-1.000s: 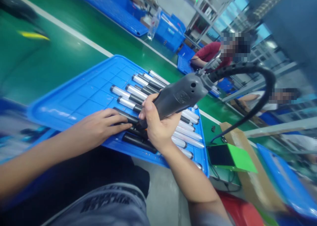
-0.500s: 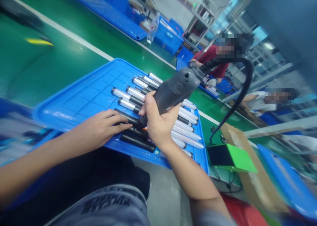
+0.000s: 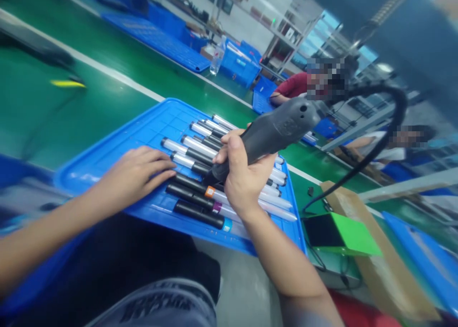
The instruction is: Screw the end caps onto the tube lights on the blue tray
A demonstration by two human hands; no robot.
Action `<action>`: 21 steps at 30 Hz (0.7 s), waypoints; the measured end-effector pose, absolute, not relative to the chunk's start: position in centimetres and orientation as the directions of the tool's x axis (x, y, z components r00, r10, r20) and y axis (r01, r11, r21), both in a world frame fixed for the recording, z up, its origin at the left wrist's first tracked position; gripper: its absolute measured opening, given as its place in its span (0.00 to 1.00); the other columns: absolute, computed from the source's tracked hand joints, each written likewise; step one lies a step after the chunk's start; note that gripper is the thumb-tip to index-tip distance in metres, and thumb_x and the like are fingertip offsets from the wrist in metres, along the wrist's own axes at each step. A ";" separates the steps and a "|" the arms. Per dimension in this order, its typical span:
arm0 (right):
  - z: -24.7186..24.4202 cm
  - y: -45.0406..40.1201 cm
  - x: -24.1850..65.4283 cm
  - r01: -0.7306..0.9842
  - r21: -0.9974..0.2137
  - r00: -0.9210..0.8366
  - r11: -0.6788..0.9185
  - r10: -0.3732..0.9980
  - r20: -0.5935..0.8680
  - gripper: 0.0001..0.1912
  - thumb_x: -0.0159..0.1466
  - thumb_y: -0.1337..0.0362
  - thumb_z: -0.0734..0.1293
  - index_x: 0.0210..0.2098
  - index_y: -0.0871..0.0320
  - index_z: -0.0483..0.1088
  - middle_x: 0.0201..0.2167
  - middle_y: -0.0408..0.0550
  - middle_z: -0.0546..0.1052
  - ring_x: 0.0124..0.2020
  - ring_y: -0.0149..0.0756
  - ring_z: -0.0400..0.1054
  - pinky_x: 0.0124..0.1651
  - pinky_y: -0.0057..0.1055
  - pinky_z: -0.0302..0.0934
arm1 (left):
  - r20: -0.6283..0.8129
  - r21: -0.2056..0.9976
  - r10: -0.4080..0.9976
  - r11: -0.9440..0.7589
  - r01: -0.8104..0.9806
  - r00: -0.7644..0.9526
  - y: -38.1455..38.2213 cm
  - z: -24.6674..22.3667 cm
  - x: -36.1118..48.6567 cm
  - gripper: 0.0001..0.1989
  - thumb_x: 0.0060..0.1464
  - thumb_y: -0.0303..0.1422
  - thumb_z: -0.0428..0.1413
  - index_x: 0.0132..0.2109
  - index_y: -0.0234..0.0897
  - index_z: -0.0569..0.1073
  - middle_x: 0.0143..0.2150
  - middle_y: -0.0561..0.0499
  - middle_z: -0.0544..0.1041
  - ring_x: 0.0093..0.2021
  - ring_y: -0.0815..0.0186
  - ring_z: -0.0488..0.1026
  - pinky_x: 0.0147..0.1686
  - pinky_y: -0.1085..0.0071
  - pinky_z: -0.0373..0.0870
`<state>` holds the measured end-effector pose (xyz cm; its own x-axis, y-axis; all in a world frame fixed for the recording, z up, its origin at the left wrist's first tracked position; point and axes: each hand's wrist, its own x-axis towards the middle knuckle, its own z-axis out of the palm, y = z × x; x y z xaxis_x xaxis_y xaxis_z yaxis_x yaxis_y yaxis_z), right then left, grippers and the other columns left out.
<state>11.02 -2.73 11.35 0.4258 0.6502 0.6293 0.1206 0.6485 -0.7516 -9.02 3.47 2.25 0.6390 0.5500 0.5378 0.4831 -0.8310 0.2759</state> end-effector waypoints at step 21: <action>10.0 -1.6 9.6 0.166 -0.834 0.280 0.527 0.786 0.552 0.11 0.68 0.57 0.72 0.40 0.52 0.66 0.30 0.36 0.74 0.25 0.24 0.71 0.33 0.24 0.72 | 0.455 0.209 0.414 -0.910 0.357 0.789 3.0 1.5 -9.4 0.31 0.59 0.19 0.52 0.62 0.54 0.79 0.49 0.45 0.74 0.45 0.57 0.70 0.46 0.61 0.69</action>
<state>9.61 -1.60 10.03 0.2796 0.7857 0.5518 0.1657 0.5266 -0.8338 -9.39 2.98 1.54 0.7886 0.4138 0.4549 0.3574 -0.9104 0.2086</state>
